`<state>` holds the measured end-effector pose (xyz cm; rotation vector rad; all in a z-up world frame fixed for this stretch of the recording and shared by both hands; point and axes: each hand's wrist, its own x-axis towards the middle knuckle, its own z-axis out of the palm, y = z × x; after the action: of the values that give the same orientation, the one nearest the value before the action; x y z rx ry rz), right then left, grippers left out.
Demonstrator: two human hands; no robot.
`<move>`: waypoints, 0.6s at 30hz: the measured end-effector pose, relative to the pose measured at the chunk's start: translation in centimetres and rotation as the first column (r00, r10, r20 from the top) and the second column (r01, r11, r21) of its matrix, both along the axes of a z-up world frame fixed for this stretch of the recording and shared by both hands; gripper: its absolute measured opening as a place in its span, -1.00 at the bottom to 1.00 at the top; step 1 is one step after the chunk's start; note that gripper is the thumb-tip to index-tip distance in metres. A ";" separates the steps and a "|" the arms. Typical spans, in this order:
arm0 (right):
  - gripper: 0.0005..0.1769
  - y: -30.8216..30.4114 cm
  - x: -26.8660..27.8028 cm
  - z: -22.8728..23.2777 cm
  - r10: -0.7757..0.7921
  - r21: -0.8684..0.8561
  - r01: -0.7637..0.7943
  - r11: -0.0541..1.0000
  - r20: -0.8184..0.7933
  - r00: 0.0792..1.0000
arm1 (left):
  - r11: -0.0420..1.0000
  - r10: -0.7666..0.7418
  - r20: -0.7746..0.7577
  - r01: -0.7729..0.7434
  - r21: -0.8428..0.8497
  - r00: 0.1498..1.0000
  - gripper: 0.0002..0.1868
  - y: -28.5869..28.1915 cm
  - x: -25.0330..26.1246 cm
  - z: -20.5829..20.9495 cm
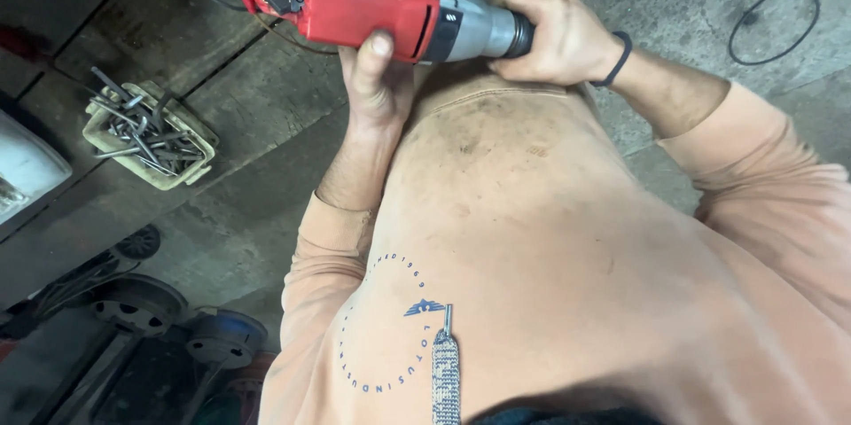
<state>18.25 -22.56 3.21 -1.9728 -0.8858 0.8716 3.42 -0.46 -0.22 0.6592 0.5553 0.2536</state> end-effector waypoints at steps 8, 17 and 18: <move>-0.17 0.6 -0.4 -3.5 0.294 0.175 -0.237 0.956 -0.532 0.794 | 0.907 -0.416 0.352 0.354 0.229 0.839 0.04 5.0 0.0 -3.9; -0.38 0.5 -2.8 -3.7 0.007 0.096 0.037 0.995 -0.419 0.908 | 0.978 -0.175 0.121 0.158 0.138 0.977 0.16 2.0 1.9 0.2; -0.42 0.7 -2.6 -3.0 -0.054 0.035 0.066 0.997 -0.272 0.961 | 0.986 -0.116 0.064 0.107 0.130 0.991 0.15 1.3 2.4 2.2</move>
<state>15.67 -21.84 0.17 -1.7796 -0.6772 1.0479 5.79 0.80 1.93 0.7988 0.4349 0.2077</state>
